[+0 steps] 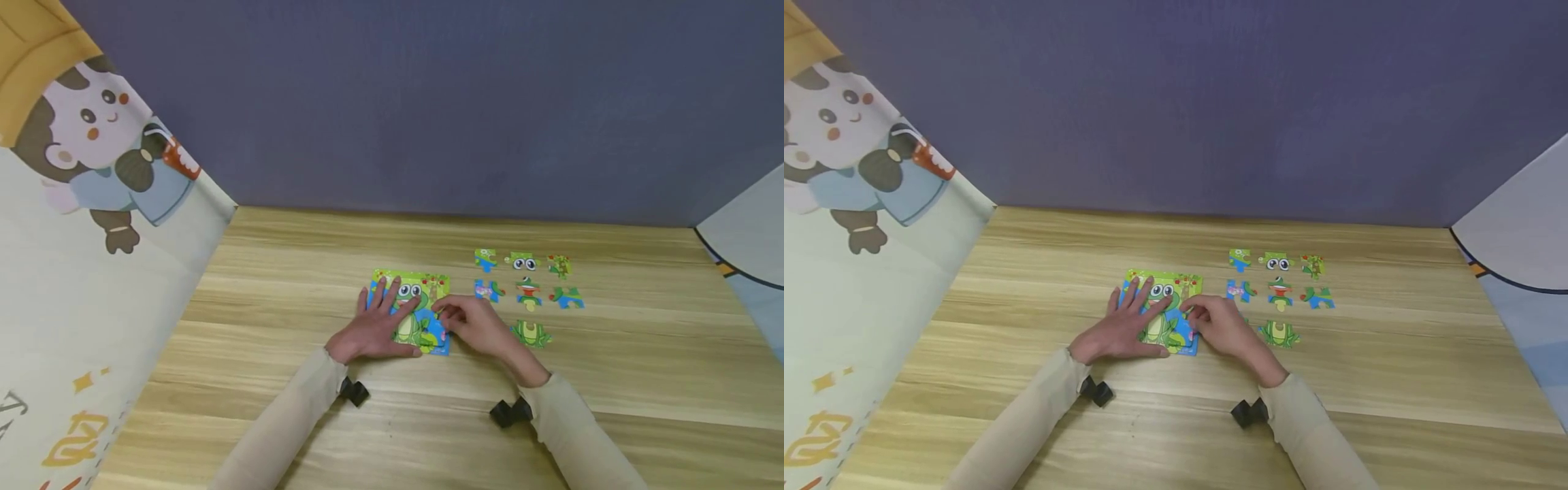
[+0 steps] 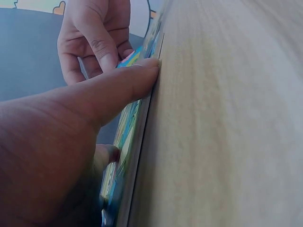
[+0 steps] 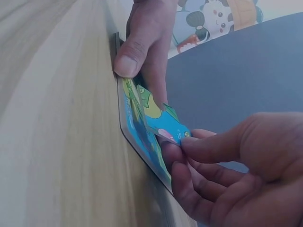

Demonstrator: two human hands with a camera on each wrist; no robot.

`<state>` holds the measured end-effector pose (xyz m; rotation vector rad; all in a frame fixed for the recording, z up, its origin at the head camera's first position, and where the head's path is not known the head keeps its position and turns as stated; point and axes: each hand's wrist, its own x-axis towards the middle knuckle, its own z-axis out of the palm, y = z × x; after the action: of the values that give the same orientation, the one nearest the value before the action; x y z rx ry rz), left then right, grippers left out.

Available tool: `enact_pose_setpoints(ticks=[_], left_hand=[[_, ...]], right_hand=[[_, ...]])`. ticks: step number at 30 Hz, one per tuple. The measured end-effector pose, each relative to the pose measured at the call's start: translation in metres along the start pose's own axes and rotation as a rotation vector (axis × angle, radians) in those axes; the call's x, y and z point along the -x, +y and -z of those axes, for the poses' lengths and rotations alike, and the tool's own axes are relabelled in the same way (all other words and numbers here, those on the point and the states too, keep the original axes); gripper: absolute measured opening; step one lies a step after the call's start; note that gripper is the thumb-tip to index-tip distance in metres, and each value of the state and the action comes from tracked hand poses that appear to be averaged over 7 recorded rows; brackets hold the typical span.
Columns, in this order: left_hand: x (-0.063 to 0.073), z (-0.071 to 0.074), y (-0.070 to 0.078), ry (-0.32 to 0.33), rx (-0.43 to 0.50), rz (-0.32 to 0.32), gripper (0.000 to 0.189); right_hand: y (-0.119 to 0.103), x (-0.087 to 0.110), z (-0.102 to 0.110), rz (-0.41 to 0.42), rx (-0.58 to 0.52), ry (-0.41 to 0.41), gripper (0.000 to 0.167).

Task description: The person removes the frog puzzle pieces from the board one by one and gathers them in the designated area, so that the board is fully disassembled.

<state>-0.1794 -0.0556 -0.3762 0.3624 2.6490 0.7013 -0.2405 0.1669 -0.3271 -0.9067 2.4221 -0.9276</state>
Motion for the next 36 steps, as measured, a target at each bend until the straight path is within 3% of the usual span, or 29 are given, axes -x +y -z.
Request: enact_pose_setpoints(ticks=[11, 15, 28, 36], left_hand=[[-0.002, 0.001, 0.002, 0.002, -0.005, 0.004, 0.099], [-0.004, 0.002, 0.003, 0.008, 0.001, 0.002, 0.099], [-0.011, 0.005, 0.007, 0.010, 0.016, 0.015, 0.099], [-0.016, 0.008, 0.009, 0.021, 0.021, 0.026, 0.099]], right_hand=[[0.008, 0.005, 0.020, 0.039, -0.030, 0.034, 0.022], [0.019, 0.013, 0.032, 0.018, -0.038, 0.040, 0.023], [0.054, 0.051, 0.101, -0.073, -0.092, 0.089, 0.029], [0.082, 0.074, 0.136, -0.138, 0.001, 0.171, 0.029]])
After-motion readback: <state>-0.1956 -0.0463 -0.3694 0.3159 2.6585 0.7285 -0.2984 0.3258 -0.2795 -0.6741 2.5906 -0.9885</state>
